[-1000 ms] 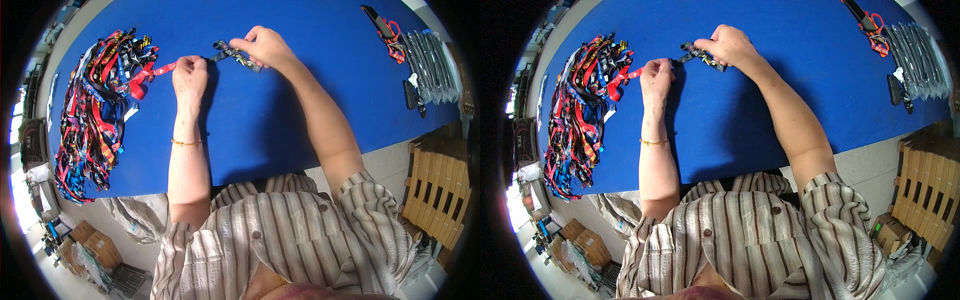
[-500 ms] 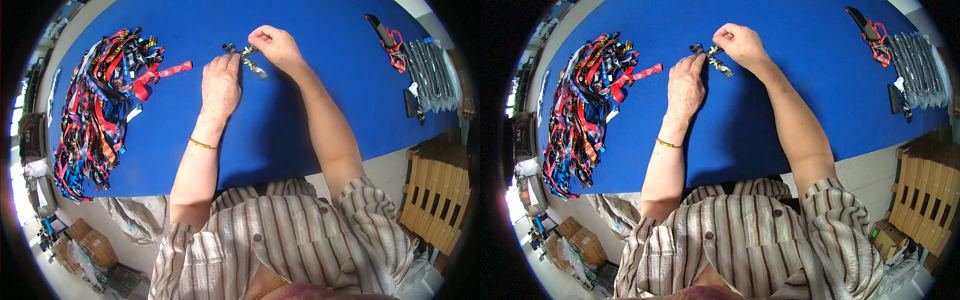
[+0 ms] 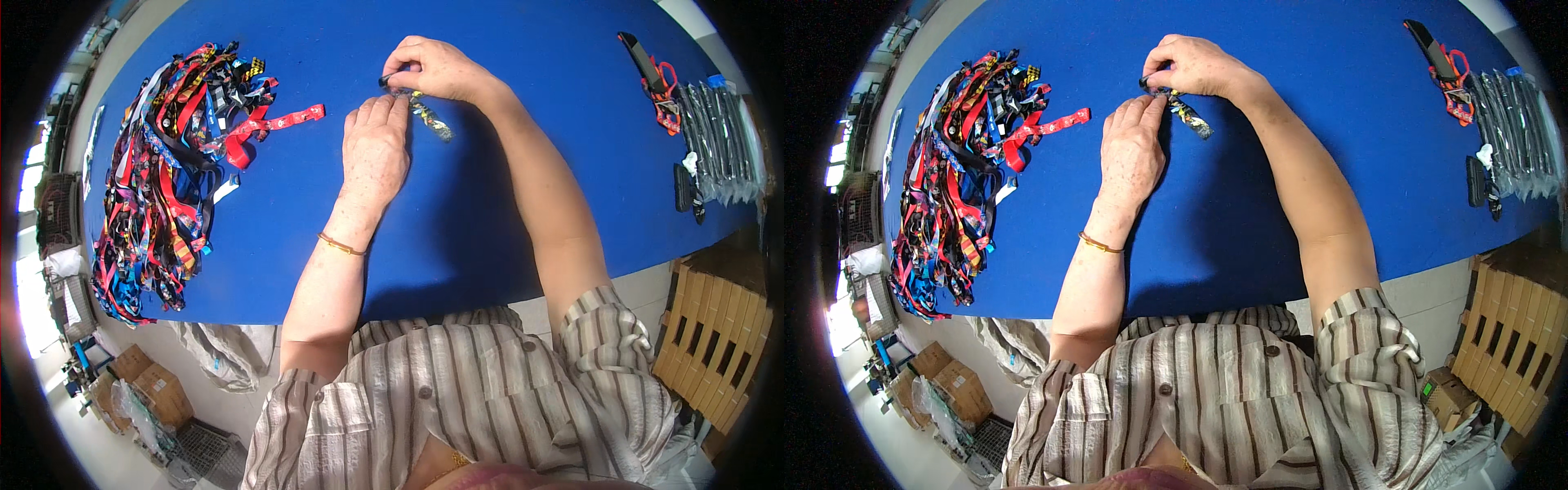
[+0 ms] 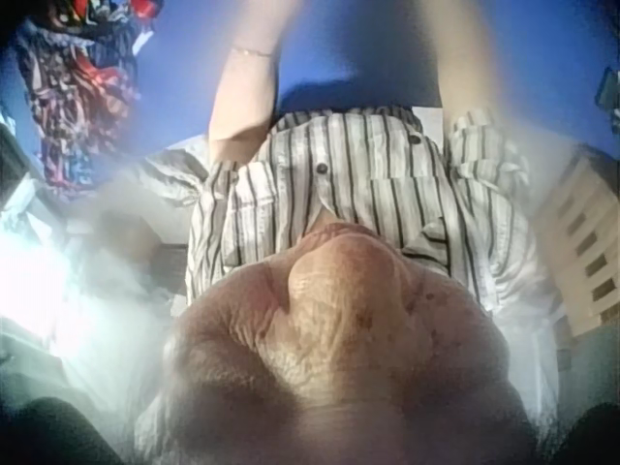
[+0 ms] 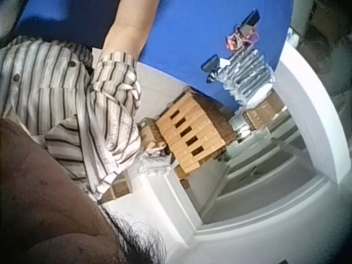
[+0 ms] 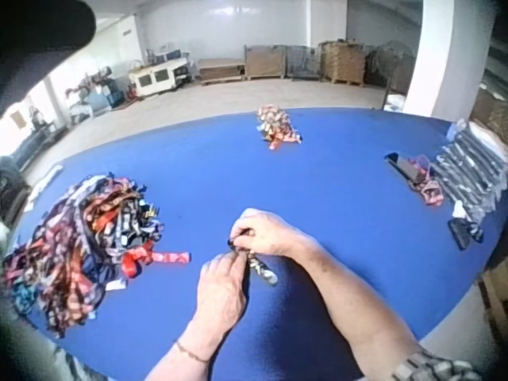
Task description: Attaching plastic buckles to colorful and black patterned lanyards at an assembly table.
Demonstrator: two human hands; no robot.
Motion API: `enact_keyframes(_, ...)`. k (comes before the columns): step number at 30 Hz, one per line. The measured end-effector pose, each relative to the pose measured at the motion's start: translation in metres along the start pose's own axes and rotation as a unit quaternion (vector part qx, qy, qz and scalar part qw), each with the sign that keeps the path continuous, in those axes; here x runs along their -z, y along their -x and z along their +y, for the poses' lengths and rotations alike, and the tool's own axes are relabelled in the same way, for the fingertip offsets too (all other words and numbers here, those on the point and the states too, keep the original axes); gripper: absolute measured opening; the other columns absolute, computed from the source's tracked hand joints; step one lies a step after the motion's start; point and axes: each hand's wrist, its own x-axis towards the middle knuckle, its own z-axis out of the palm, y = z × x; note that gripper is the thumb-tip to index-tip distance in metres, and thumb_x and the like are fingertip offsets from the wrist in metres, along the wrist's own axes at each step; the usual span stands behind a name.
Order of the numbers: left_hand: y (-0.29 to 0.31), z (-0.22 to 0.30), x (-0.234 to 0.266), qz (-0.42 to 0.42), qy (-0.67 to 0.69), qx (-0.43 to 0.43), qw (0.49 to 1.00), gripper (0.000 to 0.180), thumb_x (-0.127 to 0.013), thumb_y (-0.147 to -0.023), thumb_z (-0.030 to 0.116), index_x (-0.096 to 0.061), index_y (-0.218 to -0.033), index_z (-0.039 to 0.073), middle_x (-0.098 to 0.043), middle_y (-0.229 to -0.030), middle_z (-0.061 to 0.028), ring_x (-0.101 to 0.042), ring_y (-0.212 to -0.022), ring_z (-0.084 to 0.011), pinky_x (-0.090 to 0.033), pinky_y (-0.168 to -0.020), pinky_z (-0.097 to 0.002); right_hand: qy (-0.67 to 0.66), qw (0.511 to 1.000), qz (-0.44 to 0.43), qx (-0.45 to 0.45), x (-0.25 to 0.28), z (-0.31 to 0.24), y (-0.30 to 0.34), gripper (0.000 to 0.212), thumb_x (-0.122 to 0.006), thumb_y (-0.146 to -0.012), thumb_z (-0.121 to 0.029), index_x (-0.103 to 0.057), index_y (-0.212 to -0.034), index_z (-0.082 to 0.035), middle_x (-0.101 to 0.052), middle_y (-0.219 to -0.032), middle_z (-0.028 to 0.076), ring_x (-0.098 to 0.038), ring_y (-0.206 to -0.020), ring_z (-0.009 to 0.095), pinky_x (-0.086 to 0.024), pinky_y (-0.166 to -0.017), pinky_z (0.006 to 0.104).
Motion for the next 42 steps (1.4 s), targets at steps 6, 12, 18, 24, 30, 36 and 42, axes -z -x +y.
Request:
enact_keyframes(6,-0.002,0.005,0.001,-0.009,-0.011,-0.002,1.0,0.042,-0.056,-0.081,-0.001,-0.06,-0.123,0.0,-0.061,-0.125,-0.0158,-0.056,-0.117,-0.0323,-0.044,-0.097,-0.0433,-0.027,0.998,0.047,-0.01,-0.009,0.008,-0.002,0.018,-0.071,-0.083,-0.021,-0.07,-0.093,-0.006,-0.062,-0.093,0.005,-0.061,-0.083,0.019,-0.05,-0.077,0.0311)
enact_keyframes(12,-0.003,0.006,-0.001,-0.033,-0.053,-0.018,0.998,0.044,-0.056,-0.081,0.0,-0.058,-0.125,-0.002,-0.061,-0.124,-0.0169,-0.057,-0.117,-0.0316,-0.044,-0.097,-0.0432,0.001,0.996,0.094,-0.008,-0.016,0.006,0.0,0.017,-0.071,-0.081,-0.019,-0.068,-0.09,-0.005,-0.061,-0.09,0.006,-0.061,-0.079,0.02,-0.05,-0.073,0.0317)
enact_keyframes(18,-0.001,0.006,-0.004,-0.03,-0.064,-0.02,0.997,0.043,-0.055,-0.082,0.002,-0.057,-0.124,-0.004,-0.061,-0.124,-0.017,-0.056,-0.117,-0.0315,-0.044,-0.097,-0.0433,-0.044,0.995,0.078,-0.042,-0.009,0.009,-0.004,0.021,-0.074,-0.081,-0.023,-0.068,-0.088,-0.004,-0.061,-0.088,0.004,-0.06,-0.079,0.016,-0.05,-0.071,0.0299)
enact_keyframes(24,0.0,0.005,-0.007,-0.037,-0.09,-0.02,0.995,0.044,-0.055,-0.083,0.004,-0.056,-0.127,-0.003,-0.06,-0.126,-0.0167,-0.056,-0.118,-0.0311,-0.043,-0.101,-0.044,-0.109,0.986,0.021,-0.128,0.032,0.014,0.003,0.034,-0.077,-0.082,-0.035,-0.066,-0.092,-0.005,-0.065,-0.08,0.001,-0.059,-0.073,0.012,-0.048,-0.067,0.0273)
enact_keyframes(30,0.001,0.004,-0.004,-0.052,-0.098,-0.014,0.994,0.045,-0.055,-0.084,0.005,-0.054,-0.129,-0.003,-0.059,-0.127,-0.0162,-0.055,-0.12,-0.0308,-0.042,-0.102,-0.046,-0.05,0.977,-0.113,-0.171,0.038,-0.007,0.009,0.033,-0.078,-0.076,-0.034,-0.068,-0.088,-0.005,-0.066,-0.079,0.004,-0.059,-0.074,0.014,-0.048,-0.068,0.0293)
enact_keyframes(36,0.001,0.005,-0.006,-0.042,-0.09,-0.017,0.995,0.047,-0.054,-0.085,0.005,-0.054,-0.132,-0.001,-0.06,-0.127,-0.016,-0.056,-0.119,-0.0307,-0.042,-0.102,-0.0453,-0.03,0.976,-0.115,-0.18,0.034,-0.006,0.007,0.022,-0.073,-0.076,-0.023,-0.068,-0.083,-0.003,-0.066,-0.076,0.006,-0.059,-0.073,0.014,-0.048,-0.068,0.0299)
enact_keyframes(42,-0.005,0.007,-0.002,-0.038,-0.084,-0.017,0.996,0.045,-0.055,-0.084,0.004,-0.056,-0.129,-0.001,-0.06,-0.125,-0.0164,-0.056,-0.117,-0.0306,-0.044,-0.098,-0.0442,-0.023,0.98,-0.099,-0.173,0.033,-0.002,0.002,0.02,-0.073,-0.075,-0.019,-0.069,-0.084,-0.002,-0.069,-0.077,0.009,-0.062,-0.073,0.016,-0.05,-0.067,0.0318)
